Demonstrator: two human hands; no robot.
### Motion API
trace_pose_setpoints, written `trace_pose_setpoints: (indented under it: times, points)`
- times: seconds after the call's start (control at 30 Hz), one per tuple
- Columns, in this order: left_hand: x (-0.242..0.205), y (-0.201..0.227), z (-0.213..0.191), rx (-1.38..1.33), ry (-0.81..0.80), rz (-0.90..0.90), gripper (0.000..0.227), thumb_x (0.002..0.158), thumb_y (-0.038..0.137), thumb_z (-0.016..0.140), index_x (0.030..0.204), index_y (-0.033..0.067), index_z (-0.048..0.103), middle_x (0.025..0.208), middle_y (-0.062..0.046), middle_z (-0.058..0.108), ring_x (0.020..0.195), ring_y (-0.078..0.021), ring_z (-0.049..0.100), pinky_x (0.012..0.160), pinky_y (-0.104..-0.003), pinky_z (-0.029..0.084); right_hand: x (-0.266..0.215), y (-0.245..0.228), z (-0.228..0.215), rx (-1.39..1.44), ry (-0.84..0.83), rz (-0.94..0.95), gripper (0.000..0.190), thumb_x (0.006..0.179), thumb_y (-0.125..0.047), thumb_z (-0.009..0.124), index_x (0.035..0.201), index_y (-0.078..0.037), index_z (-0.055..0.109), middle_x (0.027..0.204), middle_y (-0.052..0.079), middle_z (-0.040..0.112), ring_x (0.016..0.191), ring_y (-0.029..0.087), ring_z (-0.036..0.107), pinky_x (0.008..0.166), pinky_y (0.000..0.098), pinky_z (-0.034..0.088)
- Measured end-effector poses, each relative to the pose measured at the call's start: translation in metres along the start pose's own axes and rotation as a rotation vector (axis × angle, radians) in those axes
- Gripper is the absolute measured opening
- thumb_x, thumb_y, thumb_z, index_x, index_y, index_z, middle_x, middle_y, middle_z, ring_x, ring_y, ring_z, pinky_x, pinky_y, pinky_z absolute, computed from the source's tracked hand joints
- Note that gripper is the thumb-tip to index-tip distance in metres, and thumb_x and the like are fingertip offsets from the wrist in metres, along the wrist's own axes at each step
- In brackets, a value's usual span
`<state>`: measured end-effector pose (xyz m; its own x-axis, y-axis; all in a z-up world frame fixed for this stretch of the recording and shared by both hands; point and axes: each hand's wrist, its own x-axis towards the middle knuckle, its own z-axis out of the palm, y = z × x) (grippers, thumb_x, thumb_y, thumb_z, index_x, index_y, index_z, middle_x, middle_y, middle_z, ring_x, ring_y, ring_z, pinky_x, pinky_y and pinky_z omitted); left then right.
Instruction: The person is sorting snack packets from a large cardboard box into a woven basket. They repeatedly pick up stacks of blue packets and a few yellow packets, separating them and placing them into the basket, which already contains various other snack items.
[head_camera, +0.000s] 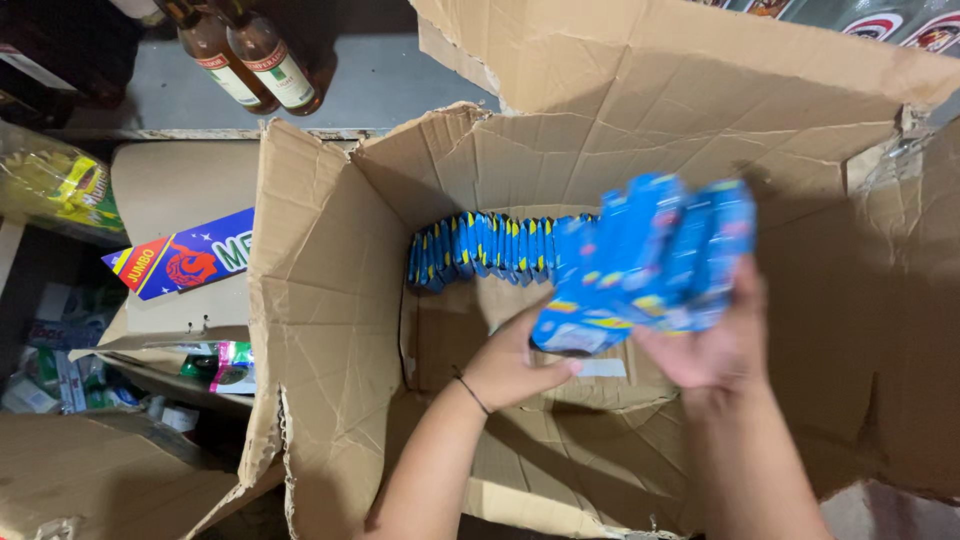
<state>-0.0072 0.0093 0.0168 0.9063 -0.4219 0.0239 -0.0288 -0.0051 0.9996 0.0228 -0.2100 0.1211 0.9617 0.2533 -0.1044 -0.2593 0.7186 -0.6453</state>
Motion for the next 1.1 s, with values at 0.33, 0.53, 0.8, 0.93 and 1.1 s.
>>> trace_pose_setpoints:
  times: [0.33, 0.53, 0.8, 0.93, 1.1]
  points:
    - [0.017, -0.049, -0.002, -0.61, 0.547, -0.357, 0.029, 0.1, 0.024, 0.055, 0.121, 0.0077, 0.066, 0.11, -0.009, 0.073, 0.099, -0.0181, 0.068, 0.089, -0.033, 0.054, -0.003, 0.004, -0.011, -0.003, -0.021, -0.024, 0.073, 0.089, -0.059, 0.075, 0.143, -0.015, 0.051, 0.146, 0.006, 0.057, 0.14, 0.03, 0.051, 0.122, 0.0591, 0.035]
    - [0.014, -0.058, -0.003, -1.033, 0.496, -0.376, 0.053, 0.099, 0.044, 0.038, 0.127, 0.0071, 0.063, 0.121, -0.012, 0.072, 0.109, -0.0238, 0.069, 0.098, -0.039, 0.055, 0.0, 0.047, -0.052, -0.091, -0.085, 0.246, 0.088, 0.083, -0.054, 0.08, 0.148, -0.004, 0.049, 0.141, 0.014, 0.06, 0.127, 0.028, 0.06, 0.109, 0.0508, 0.047]
    - [0.013, -0.059, -0.002, -0.861, 0.333, -0.436, 0.067, 0.103, 0.057, 0.029, 0.127, 0.0052, 0.064, 0.118, -0.015, 0.072, 0.104, -0.0236, 0.069, 0.096, -0.037, 0.055, -0.002, 0.068, -0.065, -0.033, -0.127, 0.265, 0.089, 0.084, -0.054, 0.08, 0.148, -0.001, 0.049, 0.14, 0.016, 0.062, 0.125, 0.029, 0.062, 0.106, 0.0511, 0.05]
    - [0.013, -0.054, -0.003, -0.578, 0.513, -0.385, 0.055, 0.105, 0.051, 0.035, 0.133, 0.01, 0.06, 0.121, -0.014, 0.068, 0.105, -0.0238, 0.066, 0.096, -0.037, 0.052, 0.0, 0.055, -0.05, -0.028, -0.064, 0.066, 0.084, 0.085, -0.055, 0.079, 0.148, -0.008, 0.049, 0.14, 0.01, 0.062, 0.126, 0.027, 0.062, 0.109, 0.0526, 0.046]
    - [0.011, -0.047, -0.006, 0.56, 0.421, -0.621, 0.066, 0.103, 0.063, 0.035, 0.129, 0.0101, 0.063, 0.117, -0.02, 0.071, 0.108, -0.0336, 0.066, 0.086, -0.037, 0.05, -0.001, 0.022, -0.027, 0.078, -0.092, -0.191, 0.059, 0.099, -0.059, 0.072, 0.133, -0.014, 0.055, 0.128, 0.003, 0.059, 0.121, 0.023, 0.054, 0.117, 0.0524, 0.035]
